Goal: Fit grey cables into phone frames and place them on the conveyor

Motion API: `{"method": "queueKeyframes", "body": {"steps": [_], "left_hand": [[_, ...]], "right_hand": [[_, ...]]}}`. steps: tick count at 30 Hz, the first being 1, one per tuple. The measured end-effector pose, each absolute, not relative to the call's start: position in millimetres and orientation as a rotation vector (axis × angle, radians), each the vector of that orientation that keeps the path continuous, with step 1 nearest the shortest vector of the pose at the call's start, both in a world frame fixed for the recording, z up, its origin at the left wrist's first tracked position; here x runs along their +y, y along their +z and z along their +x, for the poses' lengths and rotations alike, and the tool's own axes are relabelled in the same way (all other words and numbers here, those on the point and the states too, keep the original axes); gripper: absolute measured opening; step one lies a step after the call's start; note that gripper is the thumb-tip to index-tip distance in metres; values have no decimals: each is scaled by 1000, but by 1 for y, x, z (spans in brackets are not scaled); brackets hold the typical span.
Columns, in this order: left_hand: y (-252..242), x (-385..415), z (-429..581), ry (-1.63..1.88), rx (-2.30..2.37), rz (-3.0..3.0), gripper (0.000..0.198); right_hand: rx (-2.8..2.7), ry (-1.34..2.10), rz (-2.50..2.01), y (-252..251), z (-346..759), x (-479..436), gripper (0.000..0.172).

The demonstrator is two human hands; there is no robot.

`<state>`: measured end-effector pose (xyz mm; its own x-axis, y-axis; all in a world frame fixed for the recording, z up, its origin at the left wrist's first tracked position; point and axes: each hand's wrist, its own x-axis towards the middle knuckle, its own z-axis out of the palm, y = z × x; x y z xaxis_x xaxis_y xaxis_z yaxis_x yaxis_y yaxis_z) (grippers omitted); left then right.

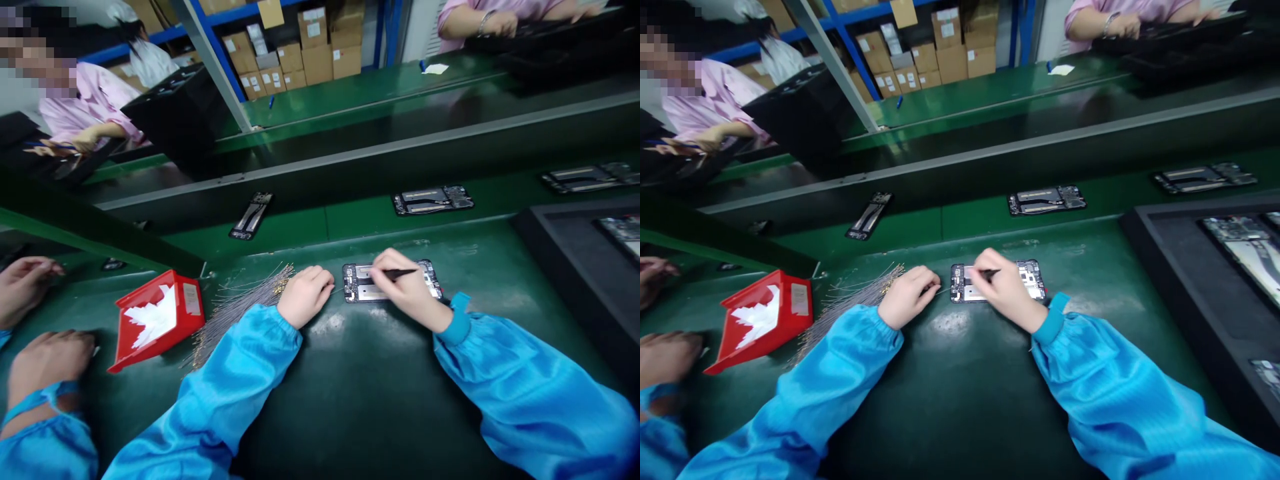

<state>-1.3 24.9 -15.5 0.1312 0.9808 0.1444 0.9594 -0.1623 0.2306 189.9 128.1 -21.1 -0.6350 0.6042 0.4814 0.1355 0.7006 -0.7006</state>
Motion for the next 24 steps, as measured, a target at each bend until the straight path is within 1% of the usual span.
{"method": "queueKeyframes", "body": {"steps": [4, 6, 9, 11, 14, 16, 19, 21, 24], "left_hand": [[-10, 21, -1, 205, 1686, 2552, 14], [-9, 19, 7, 146, 1612, 2660, 16], [-10, 19, 15, 124, 1633, 2691, 19], [-9, 19, 16, 155, 1712, 2621, 18], [-5, 18, 18, 146, 1762, 2530, 14], [-3, 15, 26, 61, 1786, 2549, 14], [-1, 7, 44, -102, 1950, 2611, 7], [-1, 3, 54, -175, 2056, 2605, 12], [-2, 2, 55, -196, 2130, 2569, 15]], "right_hand": [[-2074, 448, -915, -26, 231, 151, 19], [-2061, 384, -988, -30, 247, 157, 21], [-2092, 394, -959, -31, 254, 154, 20], [-2102, 465, -886, -28, 247, 147, 17], [-2129, 709, -754, -23, 226, 134, 12], [-2164, 886, -659, -18, 210, 125, 9], [-2171, 1067, -588, -13, 186, 117, 9], [-2164, 1142, -594, -13, 174, 115, 10], [-2155, 1192, -623, -16, 162, 116, 12]]}}
